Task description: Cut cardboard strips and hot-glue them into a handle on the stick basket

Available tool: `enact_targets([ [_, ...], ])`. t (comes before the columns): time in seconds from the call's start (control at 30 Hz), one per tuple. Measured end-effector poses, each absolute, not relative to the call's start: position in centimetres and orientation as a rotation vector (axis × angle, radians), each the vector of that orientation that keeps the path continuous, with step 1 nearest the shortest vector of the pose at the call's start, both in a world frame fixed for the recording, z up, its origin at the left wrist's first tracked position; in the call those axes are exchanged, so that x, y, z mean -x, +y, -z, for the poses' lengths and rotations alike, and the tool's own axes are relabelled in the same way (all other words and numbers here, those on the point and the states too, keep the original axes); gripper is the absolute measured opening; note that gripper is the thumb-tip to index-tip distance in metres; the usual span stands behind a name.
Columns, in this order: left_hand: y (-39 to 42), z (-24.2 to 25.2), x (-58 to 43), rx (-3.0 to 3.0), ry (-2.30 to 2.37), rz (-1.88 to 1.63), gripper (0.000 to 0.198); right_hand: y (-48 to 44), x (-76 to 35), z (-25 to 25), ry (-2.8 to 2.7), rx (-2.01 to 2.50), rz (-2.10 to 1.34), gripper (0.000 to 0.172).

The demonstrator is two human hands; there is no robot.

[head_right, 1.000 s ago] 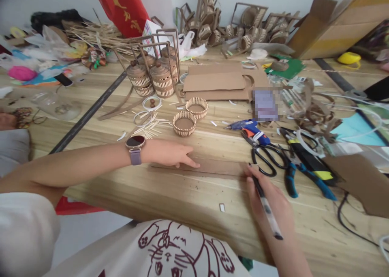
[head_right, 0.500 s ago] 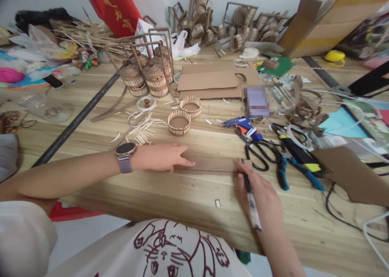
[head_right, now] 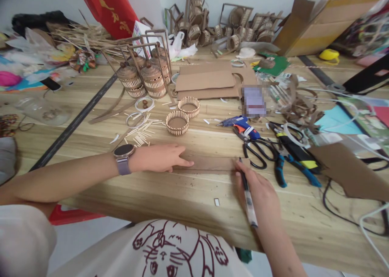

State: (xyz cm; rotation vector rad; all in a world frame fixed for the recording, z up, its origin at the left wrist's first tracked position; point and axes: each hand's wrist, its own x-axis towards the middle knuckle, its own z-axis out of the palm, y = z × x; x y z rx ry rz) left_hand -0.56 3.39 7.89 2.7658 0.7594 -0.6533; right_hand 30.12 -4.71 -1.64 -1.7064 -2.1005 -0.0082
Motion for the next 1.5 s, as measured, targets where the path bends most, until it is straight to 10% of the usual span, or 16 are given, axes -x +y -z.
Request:
enact_targets([
  [0.23,3.5,-8.0,0.5,-2.761,0.759,0.656,0.067,-4.4,-28.1,-0.6,-1.967,1.645,0.005,0.032],
  [0.87,4.8,-6.6,1.3,-2.658,0.701,0.449,0.066,-3.0,-18.1,-2.5,-1.451,1.423,-1.338,0.024],
  [1.5,4.4,-7.2,3.1,-2.607,0.822,0.528,0.067,-3.8,-16.4,-2.8,-1.662,1.444,-1.096,0.017],
])
